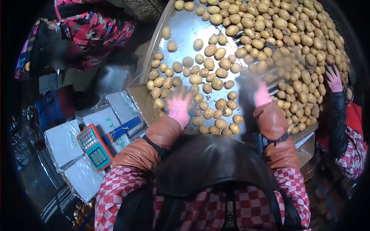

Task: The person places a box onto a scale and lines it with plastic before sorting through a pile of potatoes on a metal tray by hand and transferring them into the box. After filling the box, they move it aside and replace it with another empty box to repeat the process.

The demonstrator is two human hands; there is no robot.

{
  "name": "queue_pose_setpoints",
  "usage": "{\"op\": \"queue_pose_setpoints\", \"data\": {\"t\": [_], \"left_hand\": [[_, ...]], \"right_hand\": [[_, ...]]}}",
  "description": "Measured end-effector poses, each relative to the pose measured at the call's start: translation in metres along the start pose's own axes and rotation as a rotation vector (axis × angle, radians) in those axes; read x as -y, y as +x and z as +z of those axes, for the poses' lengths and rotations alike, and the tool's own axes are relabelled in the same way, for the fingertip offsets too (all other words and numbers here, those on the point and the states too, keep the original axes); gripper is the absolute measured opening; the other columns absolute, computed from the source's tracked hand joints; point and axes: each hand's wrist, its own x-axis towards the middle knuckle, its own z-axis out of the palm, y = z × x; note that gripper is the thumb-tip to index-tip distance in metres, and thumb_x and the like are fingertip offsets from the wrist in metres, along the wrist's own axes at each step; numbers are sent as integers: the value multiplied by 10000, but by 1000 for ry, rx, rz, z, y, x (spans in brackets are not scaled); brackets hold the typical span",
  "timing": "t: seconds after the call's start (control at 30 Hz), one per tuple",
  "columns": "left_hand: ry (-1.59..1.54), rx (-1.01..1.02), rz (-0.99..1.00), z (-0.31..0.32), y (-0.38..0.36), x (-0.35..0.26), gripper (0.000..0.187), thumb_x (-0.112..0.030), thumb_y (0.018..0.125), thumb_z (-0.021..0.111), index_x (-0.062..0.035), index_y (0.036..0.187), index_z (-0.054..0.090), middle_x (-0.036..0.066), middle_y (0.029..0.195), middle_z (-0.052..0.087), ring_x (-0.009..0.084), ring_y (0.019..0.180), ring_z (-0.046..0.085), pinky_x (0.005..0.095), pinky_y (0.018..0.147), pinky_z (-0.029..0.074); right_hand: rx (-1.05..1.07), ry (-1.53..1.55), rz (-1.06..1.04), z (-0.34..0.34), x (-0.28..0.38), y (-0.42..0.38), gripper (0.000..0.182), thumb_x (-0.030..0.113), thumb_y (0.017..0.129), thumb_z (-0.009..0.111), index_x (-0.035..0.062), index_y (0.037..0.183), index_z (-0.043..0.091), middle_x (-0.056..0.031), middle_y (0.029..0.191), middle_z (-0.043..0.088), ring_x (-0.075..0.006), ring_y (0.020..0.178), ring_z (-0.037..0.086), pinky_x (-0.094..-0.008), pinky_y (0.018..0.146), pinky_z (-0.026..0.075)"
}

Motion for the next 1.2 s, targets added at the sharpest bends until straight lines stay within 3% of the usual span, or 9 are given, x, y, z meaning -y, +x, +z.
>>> {"op": "queue_pose_setpoints", "data": {"t": [0.1,0.23,0.43,0.53,0.73,0.9,1.03,1.1,1.2], "left_hand": [[256,201,335,-14,-12,-1,469,-218,813,678,-207,1273,588,108,1406,477,370,1328,420,499,1059,382],[4,42,-117,-10,-26,26,391,-262,833,686,-204,1217,631,116,1313,560,343,1218,520,458,1008,425],[-71,-212,114,-43,58,-14,343,-146,871,605,-126,1213,627,123,1188,642,333,1069,599,455,923,455],[113,134,85,-22,121,-24,404,-65,845,573,-145,1240,601,140,1230,601,322,1095,609,428,919,492],[116,399,-18,-35,153,-20,372,-175,898,558,-208,1267,584,160,1243,597,345,1145,597,432,961,482],[-217,414,-375,-79,138,-69,439,-351,904,674,-157,1285,575,170,1186,665,326,1123,635,403,972,482],[-378,436,224,-59,142,-88,449,-259,867,724,-113,1272,595,168,1055,697,296,998,671,384,923,512],[-833,445,-383,-78,193,-109,410,-207,876,687,-125,1269,604,166,1110,677,300,1028,655,382,914,515],[-147,-73,-14,-7,245,-73,412,-406,917,602,-211,1279,608,156,1367,519,311,1289,465,467,1020,410]], "right_hand": [[-95,117,67,-17,16,51,532,-143,844,498,110,1299,605,-119,1217,622,-201,1056,610,-275,874,494],[-283,-629,-70,-40,-22,86,671,-79,757,620,177,1372,534,-159,1411,501,-350,1268,502,-378,1081,420],[474,-1193,126,54,-13,11,764,-9,704,573,230,1420,454,-154,1431,422,-411,1386,334,-469,1094,389],[411,-681,-275,53,5,-45,680,-24,730,586,196,1370,522,-151,1328,520,-402,1320,427,-434,1061,423],[193,520,608,22,28,-51,455,153,954,600,10,1379,523,-67,1144,675,-112,871,627,-237,708,503],[265,494,658,17,48,-51,605,266,944,595,38,1472,408,-80,1161,657,-126,820,612,-233,653,460],[219,897,575,41,6,-57,612,275,955,568,48,1486,366,-101,1235,566,-170,905,611,-262,686,479],[158,458,-118,45,-25,-57,496,305,973,549,67,1401,470,-88,1206,560,-170,868,599,-267,677,477],[102,654,205,19,-16,-65,333,264,987,542,60,1249,564,-65,1086,591,-124,783,557,-249,644,458]]}}
